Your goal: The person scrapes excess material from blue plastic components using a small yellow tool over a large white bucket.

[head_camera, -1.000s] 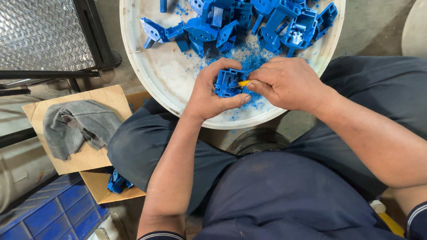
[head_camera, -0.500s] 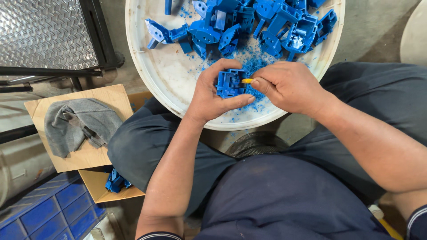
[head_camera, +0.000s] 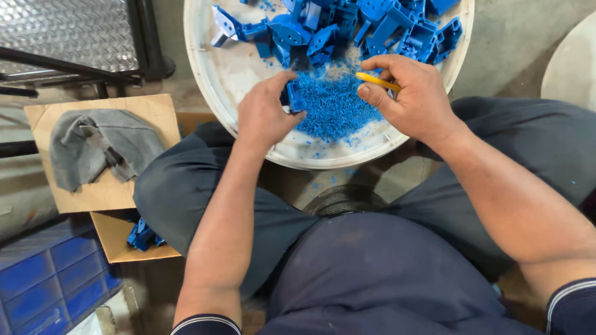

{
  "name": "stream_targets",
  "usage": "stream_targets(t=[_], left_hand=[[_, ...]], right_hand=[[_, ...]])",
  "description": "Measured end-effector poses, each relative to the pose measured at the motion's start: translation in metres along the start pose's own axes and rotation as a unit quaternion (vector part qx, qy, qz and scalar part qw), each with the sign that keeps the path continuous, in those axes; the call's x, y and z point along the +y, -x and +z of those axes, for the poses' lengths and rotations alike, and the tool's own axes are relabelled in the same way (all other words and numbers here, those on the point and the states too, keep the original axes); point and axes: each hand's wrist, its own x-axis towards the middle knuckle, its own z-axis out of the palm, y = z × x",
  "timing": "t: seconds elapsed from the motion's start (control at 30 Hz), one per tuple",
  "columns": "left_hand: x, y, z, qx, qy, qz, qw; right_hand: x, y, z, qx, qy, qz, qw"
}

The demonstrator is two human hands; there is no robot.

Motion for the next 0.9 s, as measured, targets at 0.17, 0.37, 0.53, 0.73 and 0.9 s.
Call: stream_targets(t=[0.17, 0.37, 0.53, 0.73, 0.9], left_hand=[[0.023, 0.026, 0.002, 0.061, -0.034, 0.034, 0.997], [0.068, 0.039, 0.011, -0.006, -0.056, 0.044, 0.997], [0.078, 0.046, 0.004, 0.036, 0.204, 0.022, 0.978], [0.089, 0.057, 0.006, 0.048, 0.241, 0.112, 0.963], [0.09, 0.059, 0.005, 0.012, 0.28, 0.107, 0.954]], right_hand=[[0.0, 0.014, 0.005, -0.015, -0.074, 0.044, 0.996], [0.002, 0.036, 0.038, -0.072, -0.198, 0.006, 0.978], [0.001, 0.056, 0.032, 0.013, -0.324, 0.155, 0.933], [-0.012, 0.077, 0.04, 0.053, -0.474, 0.279, 0.833], [-0.015, 0.083, 0.042, 0.06, -0.477, 0.262, 0.837]])
